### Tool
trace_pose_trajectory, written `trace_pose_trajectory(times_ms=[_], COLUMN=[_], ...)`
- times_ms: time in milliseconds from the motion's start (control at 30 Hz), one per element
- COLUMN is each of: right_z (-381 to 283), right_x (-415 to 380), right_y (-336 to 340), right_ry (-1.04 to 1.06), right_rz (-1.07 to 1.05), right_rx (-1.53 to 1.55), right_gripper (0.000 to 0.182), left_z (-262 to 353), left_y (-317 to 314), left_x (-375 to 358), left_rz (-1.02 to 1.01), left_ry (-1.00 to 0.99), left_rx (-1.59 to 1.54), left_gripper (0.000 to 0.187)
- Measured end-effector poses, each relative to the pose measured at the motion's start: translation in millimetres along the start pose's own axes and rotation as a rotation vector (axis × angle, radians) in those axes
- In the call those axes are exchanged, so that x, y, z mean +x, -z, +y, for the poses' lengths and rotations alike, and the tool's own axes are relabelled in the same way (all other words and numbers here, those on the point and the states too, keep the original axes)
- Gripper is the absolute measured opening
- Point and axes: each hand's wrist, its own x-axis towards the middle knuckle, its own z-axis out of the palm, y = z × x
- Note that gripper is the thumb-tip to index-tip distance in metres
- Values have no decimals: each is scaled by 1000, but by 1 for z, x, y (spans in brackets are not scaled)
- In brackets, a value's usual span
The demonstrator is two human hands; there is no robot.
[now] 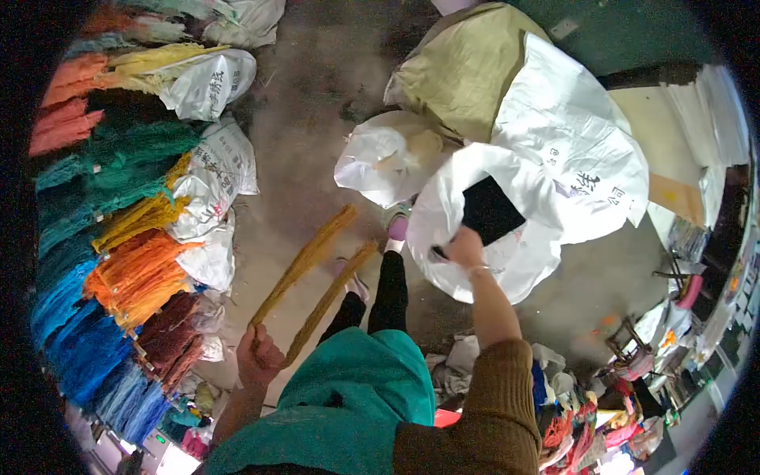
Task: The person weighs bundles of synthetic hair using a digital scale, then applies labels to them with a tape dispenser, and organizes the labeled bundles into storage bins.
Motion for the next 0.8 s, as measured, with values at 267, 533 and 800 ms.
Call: trace_pose_trajectory(times_ms=[267,533,800], right_z=[85,54,19], right_x=[-97,-36,-14], right_y=[104,41,7], right_ry=[-172,-406,-499], right_rz=[821,236,307], right_rx=[1146,1610,1286], right_gripper=[26,45,40], left_z=[19,23,29], left_y=[20,24,25], left_x=[-11,-8,-11], left_rz=[-80,-49,48], left_ry=[-62,-27,-44], left_rx=[-19,-49,20], left_gripper=[33,34,32])
